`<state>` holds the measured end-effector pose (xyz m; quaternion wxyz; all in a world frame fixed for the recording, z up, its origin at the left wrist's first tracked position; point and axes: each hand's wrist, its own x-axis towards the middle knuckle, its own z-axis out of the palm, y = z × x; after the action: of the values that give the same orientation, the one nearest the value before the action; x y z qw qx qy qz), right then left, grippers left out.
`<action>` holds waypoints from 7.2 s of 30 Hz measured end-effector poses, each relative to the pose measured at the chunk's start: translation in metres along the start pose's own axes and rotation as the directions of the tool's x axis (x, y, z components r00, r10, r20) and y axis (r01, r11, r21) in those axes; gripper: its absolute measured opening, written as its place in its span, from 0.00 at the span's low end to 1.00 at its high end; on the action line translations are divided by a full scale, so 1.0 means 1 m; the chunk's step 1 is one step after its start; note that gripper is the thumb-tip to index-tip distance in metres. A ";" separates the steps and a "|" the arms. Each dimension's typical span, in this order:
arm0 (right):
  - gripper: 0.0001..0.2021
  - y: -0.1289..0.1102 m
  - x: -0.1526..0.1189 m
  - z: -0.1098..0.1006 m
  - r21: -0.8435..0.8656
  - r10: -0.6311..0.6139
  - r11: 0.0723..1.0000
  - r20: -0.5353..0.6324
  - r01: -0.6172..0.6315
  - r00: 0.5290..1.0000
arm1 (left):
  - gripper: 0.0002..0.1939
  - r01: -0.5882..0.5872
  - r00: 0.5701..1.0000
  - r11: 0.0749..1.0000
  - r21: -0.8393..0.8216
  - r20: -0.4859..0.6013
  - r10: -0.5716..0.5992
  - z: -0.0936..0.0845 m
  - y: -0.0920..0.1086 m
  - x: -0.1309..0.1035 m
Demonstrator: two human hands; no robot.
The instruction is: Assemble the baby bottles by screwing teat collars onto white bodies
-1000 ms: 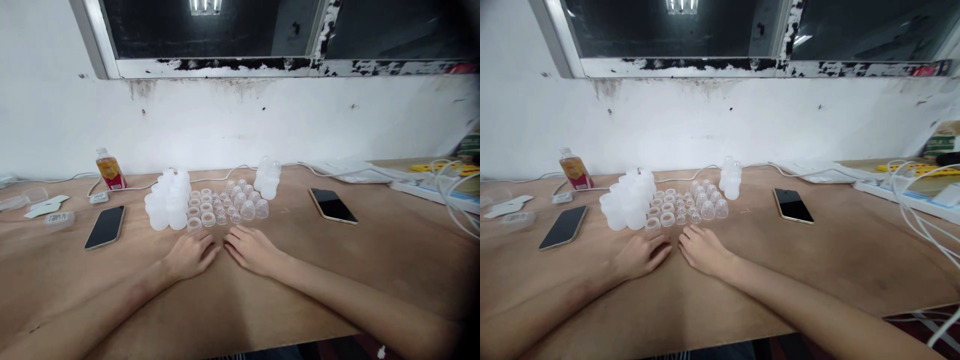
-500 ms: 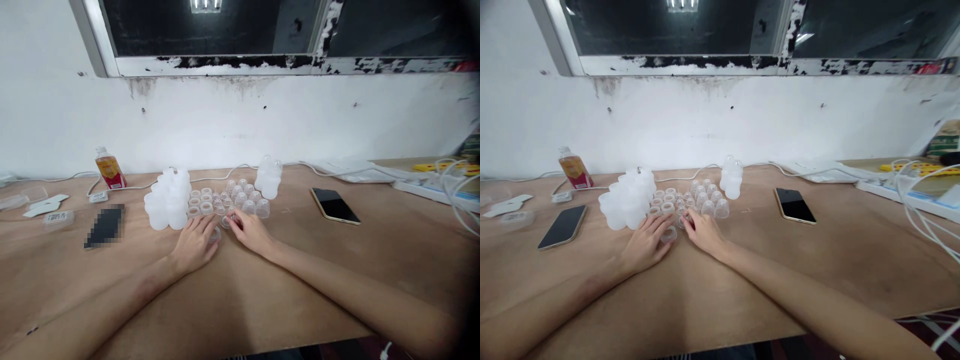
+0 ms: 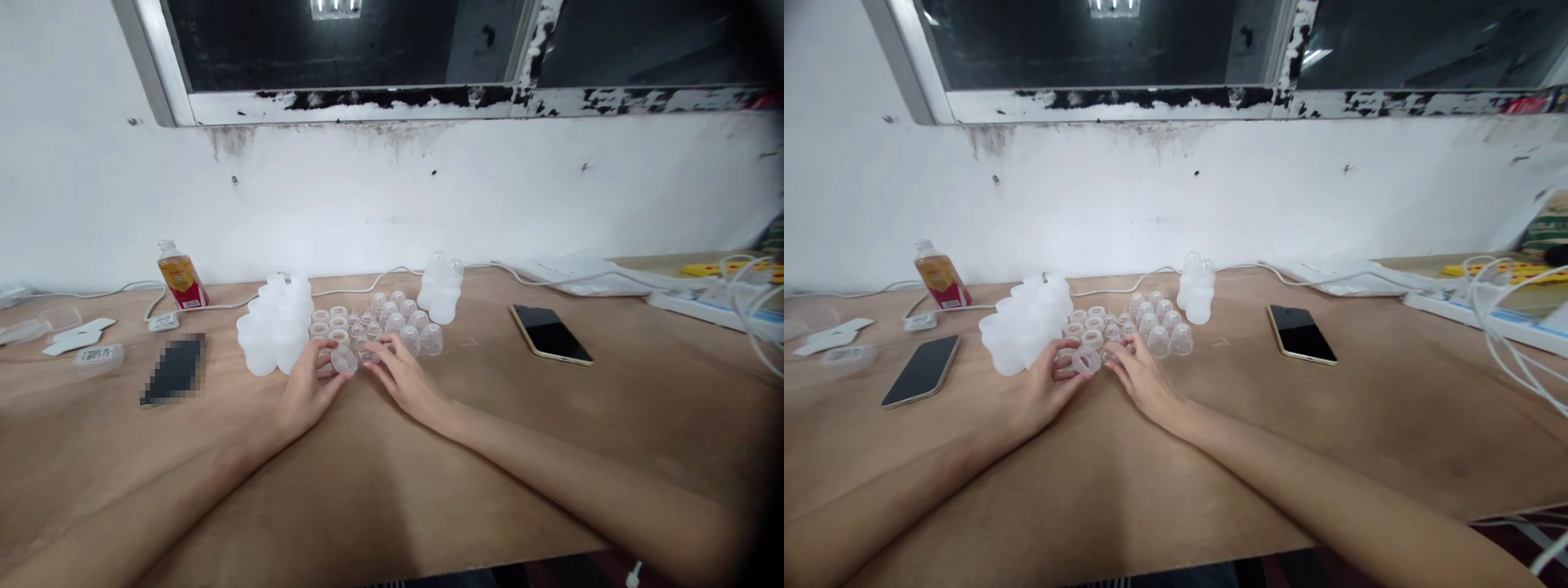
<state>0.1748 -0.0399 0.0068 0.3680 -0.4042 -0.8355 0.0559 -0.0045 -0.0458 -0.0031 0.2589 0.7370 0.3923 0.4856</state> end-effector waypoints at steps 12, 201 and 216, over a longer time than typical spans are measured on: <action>0.15 0.005 0.003 0.002 0.404 0.126 0.912 -0.101 -0.076 0.987 | 0.18 -0.054 0.999 0.973 0.225 0.009 0.053 -0.001 0.003 0.001; 0.08 -0.008 0.008 0.007 0.127 -0.010 0.992 0.227 -0.019 0.974 | 0.05 -0.176 0.962 0.772 0.611 0.272 0.004 0.003 0.014 0.001; 0.17 -0.001 0.012 0.007 0.561 0.209 0.735 0.347 -0.381 0.914 | 0.21 -0.241 0.965 0.251 0.937 0.203 0.169 -0.058 0.064 0.044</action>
<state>0.1654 -0.0304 0.0090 0.3527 -0.3786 -0.7359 0.4368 -0.0272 -0.0448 0.0909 -0.2872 0.8030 0.4970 0.1604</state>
